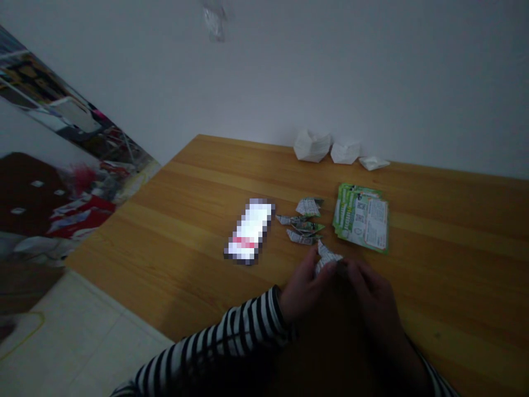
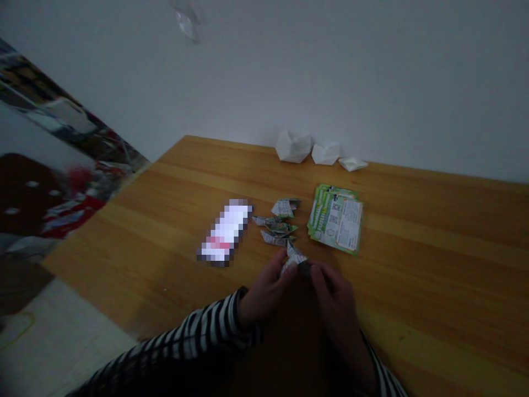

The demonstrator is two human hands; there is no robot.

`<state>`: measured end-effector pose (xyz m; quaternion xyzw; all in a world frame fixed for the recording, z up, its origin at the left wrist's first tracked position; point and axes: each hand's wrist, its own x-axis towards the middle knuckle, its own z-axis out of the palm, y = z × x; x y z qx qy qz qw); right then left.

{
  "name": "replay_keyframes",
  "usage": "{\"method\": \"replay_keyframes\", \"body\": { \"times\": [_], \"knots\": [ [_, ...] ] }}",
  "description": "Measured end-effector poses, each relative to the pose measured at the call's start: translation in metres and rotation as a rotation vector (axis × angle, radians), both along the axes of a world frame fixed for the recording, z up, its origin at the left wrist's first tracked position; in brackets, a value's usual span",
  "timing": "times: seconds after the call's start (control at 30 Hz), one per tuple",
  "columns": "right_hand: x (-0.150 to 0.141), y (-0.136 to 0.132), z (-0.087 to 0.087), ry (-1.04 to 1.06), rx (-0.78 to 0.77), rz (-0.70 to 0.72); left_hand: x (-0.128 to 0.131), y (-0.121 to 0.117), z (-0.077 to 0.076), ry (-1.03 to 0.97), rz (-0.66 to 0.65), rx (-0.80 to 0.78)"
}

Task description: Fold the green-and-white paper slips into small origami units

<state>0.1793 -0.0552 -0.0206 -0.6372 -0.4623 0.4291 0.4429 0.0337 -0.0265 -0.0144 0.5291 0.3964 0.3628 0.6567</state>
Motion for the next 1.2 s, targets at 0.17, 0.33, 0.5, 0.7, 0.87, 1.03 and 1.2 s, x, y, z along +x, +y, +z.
{"method": "replay_keyframes", "body": {
  "times": [0.17,0.33,0.5,0.7,0.87,1.03,1.2],
  "knots": [
    [0.011,0.006,0.003,0.039,-0.046,0.087,-0.001,0.009,0.009,0.045,-0.071,0.056],
    [0.016,0.012,0.006,0.05,0.066,0.104,-0.002,0.032,0.023,0.165,-0.262,0.235],
    [0.018,0.014,0.003,-0.061,0.085,0.086,0.008,0.031,0.011,0.09,-0.158,0.097],
    [0.025,0.015,-0.009,-0.119,0.118,0.151,0.01,0.029,0.003,-0.097,-0.188,-0.271],
    [0.025,0.015,-0.01,-0.129,0.093,0.136,0.004,0.036,-0.002,-0.188,-0.278,-0.29],
    [0.025,0.013,-0.003,0.041,-0.068,-0.104,0.0,0.038,-0.005,-0.133,-0.097,-0.179],
    [0.012,0.005,0.002,0.212,-0.143,-0.171,0.003,0.028,0.004,-0.039,0.02,0.109]
  ]
}}
